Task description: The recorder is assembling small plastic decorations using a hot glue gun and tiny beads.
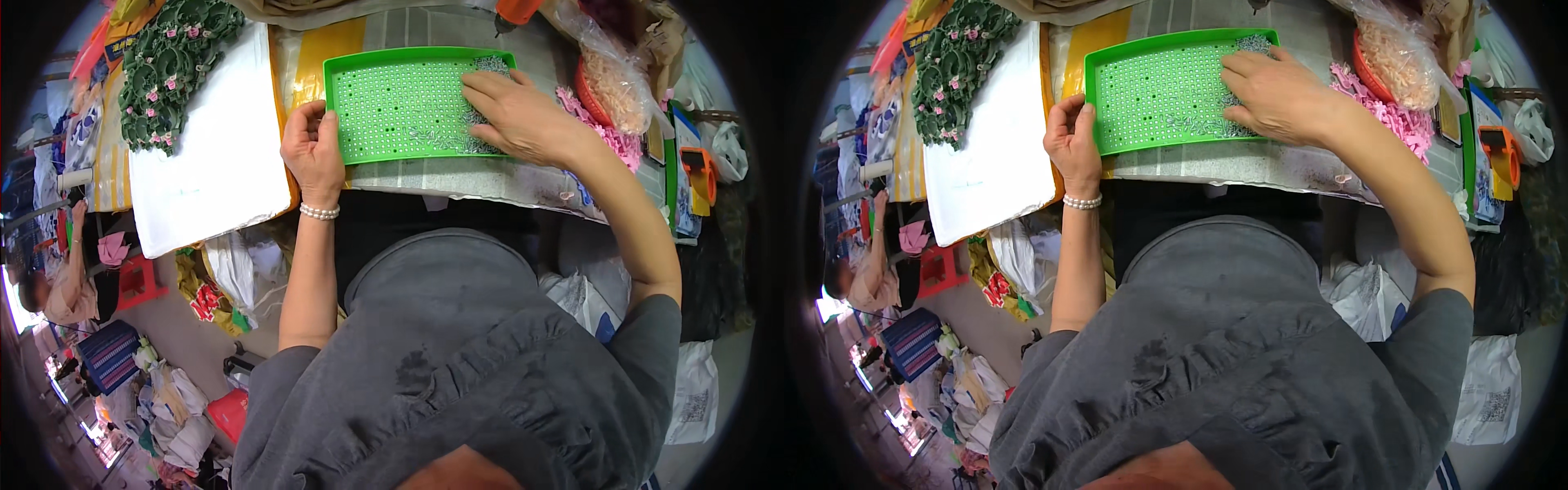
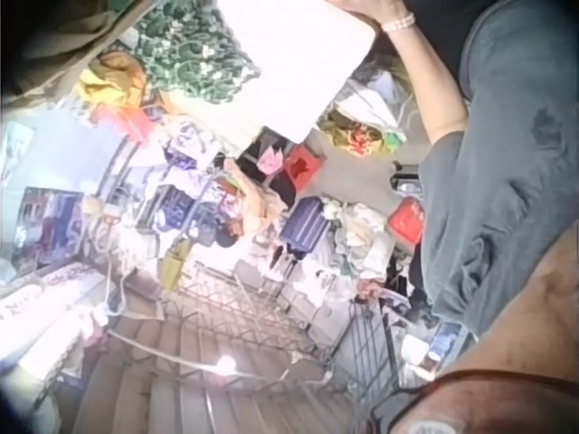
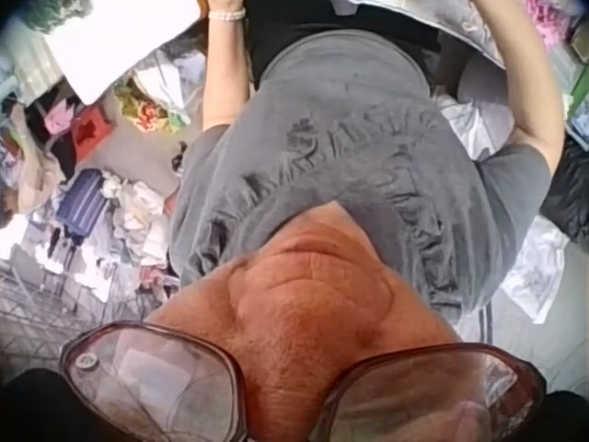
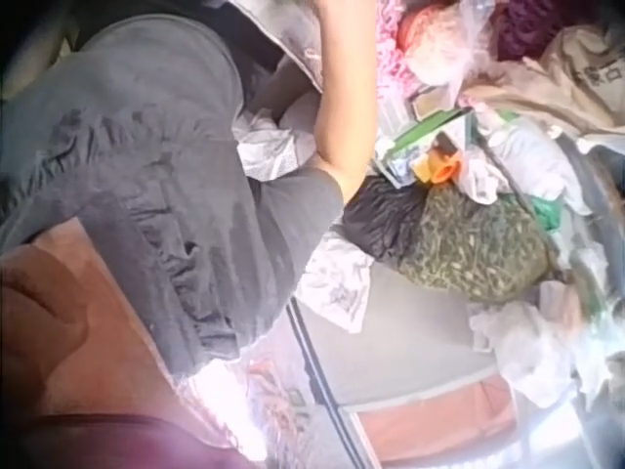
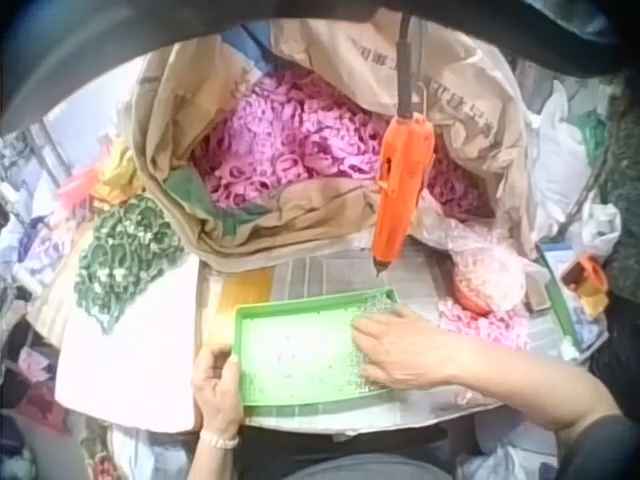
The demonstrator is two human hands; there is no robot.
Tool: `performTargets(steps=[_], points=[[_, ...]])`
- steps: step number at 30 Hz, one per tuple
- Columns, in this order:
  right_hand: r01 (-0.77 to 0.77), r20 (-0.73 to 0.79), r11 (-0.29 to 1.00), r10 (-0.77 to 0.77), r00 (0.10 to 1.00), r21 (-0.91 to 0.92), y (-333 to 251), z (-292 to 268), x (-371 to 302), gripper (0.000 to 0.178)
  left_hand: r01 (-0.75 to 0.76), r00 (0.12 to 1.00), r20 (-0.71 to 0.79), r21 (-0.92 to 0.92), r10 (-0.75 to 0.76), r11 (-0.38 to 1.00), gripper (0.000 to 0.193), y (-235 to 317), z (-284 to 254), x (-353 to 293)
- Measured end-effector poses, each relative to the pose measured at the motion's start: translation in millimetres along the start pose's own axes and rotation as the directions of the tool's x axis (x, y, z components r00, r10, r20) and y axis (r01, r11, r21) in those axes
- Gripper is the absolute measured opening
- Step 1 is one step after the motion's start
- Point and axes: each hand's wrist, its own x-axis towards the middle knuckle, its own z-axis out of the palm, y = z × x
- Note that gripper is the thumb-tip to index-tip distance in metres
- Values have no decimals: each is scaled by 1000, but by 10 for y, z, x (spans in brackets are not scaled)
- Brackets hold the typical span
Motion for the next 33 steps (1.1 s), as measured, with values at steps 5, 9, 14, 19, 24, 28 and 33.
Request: performTargets(steps=[5, 9, 14, 19, 24, 28, 33], points=[[-27, 249, 999, 35, 968, -35, -144, -289, -66, 43, 9, 1000, -13, -9, -9, 1000, 13, 17, -13, -16], [132, 18, 972, -138, 990, 195, -380, -134, 60, 39, 12, 1000, 3, -33, -12, 999, 12, 6, 13, -10], [328, -312, 889, -228, 922, 319, -519, 247, 239, 39, 35, 999, 12, -55, -34, 998, 12, 11, 16, -25], [325, -183, 883, -277, 943, 338, -425, 184, 100, 35, 43, 999, 10, -37, -42, 998, 12, 17, -1, -28], [188, -44, 926, -184, 982, 326, -273, -16, -170, 32, 42, 999, 7, -28, -42, 999, 11, 28, -6, -21], [149, -34, 971, -145, 989, 186, -200, -103, -192, 30, 38, 999, 13, -30, -37, 999, 11, 19, -14, -21], [188, -151, 973, -167, 974, 138, -262, 55, 9, 30, 35, 999, 8, -27, -35, 999, 12, 19, 2, -18]])
